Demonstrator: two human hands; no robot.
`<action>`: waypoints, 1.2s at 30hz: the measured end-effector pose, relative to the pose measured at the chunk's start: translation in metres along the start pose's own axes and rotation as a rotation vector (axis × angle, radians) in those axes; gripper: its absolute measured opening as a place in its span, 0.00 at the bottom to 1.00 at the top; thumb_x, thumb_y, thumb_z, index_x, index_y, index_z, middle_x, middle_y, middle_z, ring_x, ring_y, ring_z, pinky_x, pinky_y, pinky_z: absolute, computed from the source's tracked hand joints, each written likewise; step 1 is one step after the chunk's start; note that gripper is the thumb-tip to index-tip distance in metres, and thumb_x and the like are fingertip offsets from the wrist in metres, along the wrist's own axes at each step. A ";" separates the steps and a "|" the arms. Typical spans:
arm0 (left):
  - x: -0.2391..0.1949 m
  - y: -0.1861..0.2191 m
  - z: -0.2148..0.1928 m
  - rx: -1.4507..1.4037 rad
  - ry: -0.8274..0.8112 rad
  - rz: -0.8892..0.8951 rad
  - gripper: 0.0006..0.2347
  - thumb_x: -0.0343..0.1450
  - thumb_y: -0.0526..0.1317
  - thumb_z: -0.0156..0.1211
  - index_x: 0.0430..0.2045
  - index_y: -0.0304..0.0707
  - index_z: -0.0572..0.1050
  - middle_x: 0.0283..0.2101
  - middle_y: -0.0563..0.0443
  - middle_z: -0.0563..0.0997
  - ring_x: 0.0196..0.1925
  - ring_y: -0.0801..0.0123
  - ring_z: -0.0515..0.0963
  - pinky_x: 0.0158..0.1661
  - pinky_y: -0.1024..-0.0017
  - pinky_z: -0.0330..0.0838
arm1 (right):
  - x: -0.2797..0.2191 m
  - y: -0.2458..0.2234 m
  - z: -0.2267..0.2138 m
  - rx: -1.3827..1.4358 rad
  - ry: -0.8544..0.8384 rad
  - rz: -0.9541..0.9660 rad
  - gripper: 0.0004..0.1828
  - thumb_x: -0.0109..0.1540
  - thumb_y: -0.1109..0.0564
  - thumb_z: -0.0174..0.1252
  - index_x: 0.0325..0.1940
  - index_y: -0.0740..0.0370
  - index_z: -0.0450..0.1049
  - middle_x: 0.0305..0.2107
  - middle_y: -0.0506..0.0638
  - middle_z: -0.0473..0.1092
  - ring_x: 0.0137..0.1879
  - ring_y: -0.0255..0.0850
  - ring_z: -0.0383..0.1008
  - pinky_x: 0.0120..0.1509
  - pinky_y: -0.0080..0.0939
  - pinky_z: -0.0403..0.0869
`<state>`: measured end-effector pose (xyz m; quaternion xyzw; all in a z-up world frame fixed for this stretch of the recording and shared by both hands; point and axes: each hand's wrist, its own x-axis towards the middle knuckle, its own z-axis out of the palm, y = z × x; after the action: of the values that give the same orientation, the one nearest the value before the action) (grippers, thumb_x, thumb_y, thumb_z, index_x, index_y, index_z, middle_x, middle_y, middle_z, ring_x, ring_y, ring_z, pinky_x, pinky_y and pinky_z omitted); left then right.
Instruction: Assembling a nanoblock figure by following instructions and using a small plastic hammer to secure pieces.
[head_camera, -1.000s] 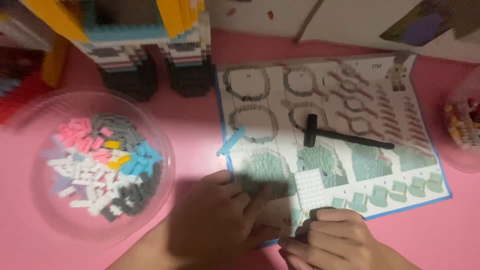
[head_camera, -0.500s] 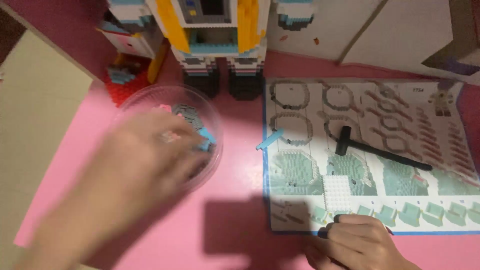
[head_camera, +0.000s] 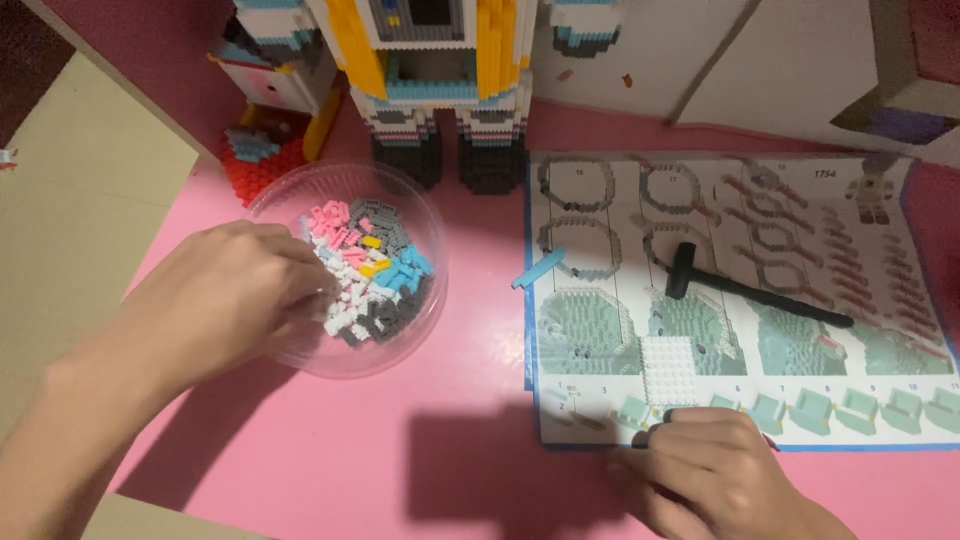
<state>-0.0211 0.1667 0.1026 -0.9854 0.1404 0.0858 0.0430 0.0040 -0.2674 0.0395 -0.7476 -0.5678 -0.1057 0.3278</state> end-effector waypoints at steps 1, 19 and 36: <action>0.003 0.000 0.003 0.052 0.000 0.008 0.11 0.66 0.42 0.58 0.10 0.50 0.70 0.20 0.61 0.76 0.29 0.60 0.77 0.38 0.60 0.71 | -0.001 0.000 0.000 0.001 -0.016 0.006 0.04 0.64 0.58 0.61 0.36 0.59 0.80 0.16 0.44 0.57 0.18 0.41 0.52 0.23 0.40 0.55; 0.030 0.012 -0.025 0.229 -0.274 -0.051 0.04 0.68 0.40 0.59 0.22 0.53 0.78 0.29 0.58 0.83 0.35 0.60 0.83 0.36 0.57 0.76 | 0.001 -0.001 -0.001 0.022 -0.040 0.046 0.05 0.64 0.59 0.60 0.36 0.59 0.80 0.15 0.45 0.58 0.18 0.42 0.54 0.23 0.41 0.56; 0.022 0.025 -0.016 -2.011 0.167 -0.624 0.06 0.71 0.26 0.43 0.34 0.28 0.71 0.22 0.46 0.65 0.21 0.68 0.61 0.18 0.75 0.55 | 0.006 -0.004 -0.001 0.002 -0.001 0.048 0.03 0.62 0.60 0.63 0.34 0.61 0.79 0.16 0.45 0.59 0.19 0.40 0.55 0.24 0.39 0.57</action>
<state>-0.0046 0.1347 0.1129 -0.5626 -0.2526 0.0795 -0.7832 0.0028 -0.2627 0.0446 -0.7607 -0.5500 -0.0972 0.3306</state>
